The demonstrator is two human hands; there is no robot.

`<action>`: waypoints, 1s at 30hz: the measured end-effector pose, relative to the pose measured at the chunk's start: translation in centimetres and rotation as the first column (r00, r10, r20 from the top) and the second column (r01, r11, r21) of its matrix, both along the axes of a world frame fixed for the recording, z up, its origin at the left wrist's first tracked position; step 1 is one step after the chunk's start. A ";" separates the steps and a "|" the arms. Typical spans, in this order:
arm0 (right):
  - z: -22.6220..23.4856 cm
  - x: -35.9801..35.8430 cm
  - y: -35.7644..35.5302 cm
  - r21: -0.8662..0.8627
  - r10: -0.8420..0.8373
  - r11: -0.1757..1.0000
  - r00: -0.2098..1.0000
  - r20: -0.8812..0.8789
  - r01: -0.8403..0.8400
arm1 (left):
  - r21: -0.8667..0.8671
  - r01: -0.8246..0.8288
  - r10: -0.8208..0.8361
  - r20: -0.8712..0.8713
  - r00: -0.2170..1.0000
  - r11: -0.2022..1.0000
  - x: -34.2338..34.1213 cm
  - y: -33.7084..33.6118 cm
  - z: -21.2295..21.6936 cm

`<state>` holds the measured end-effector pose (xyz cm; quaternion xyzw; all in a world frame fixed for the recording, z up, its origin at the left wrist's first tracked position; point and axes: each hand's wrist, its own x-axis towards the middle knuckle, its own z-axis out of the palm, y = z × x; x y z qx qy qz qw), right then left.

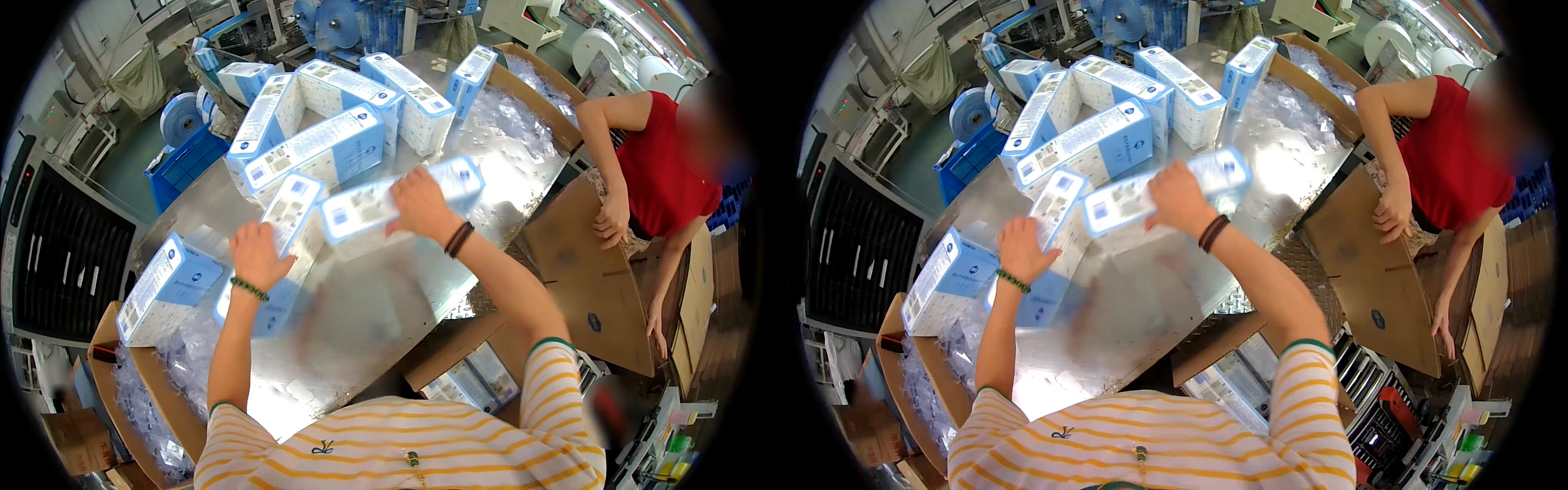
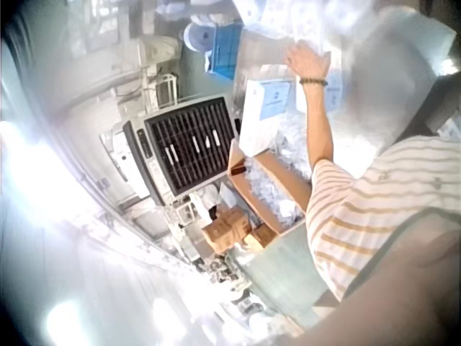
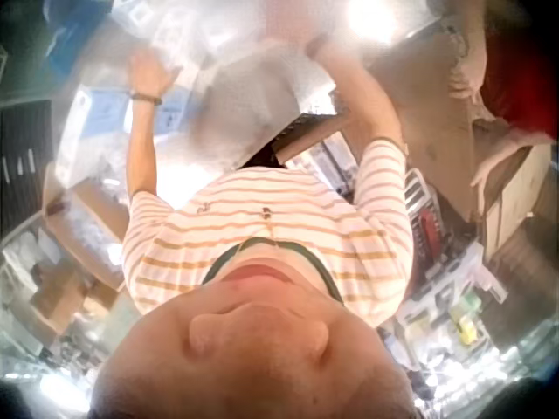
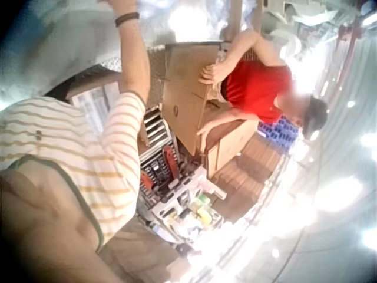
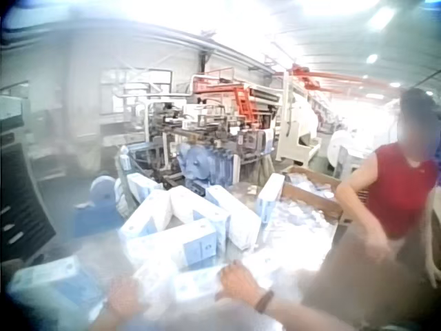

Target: The person places several tissue boxes into larger cardboard containers by hand at a manufacturing station and passes them through a sealing machine. They also retrieve loose scraps and place them into a blue bin.

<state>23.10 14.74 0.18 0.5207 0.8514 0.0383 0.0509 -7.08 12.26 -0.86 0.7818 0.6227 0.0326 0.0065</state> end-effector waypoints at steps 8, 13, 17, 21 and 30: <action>-0.9 1.0 -9.8 0.065 -0.050 0.993 0.871 -0.489 0.094 | -0.049 -0.048 0.066 0.480 0.875 0.998 -0.1 1.7 0.1; 4.9 6.8 -25.9 0.488 -0.080 0.660 0.699 -0.711 0.571 | 0.312 0.149 -0.340 0.912 0.230 0.938 7.1 -4.3 6.6; 7.7 9.6 -38.1 0.313 0.064 0.226 0.307 -0.950 0.922 | 0.161 0.605 0.001 0.966 -0.259 0.780 14.9 -8.6 5.7; 8.7 11.7 -49.5 0.495 -0.040 -0.234 0.500 -0.865 0.837 | 0.222 0.924 -0.387 0.918 -0.091 0.311 24.4 -15.3 2.7; -0.9 7.0 -54.6 0.001 0.300 0.579 -0.212 -0.930 0.815 | -0.322 0.891 -0.942 0.210 -0.263 -0.321 32.0 -30.1 -13.4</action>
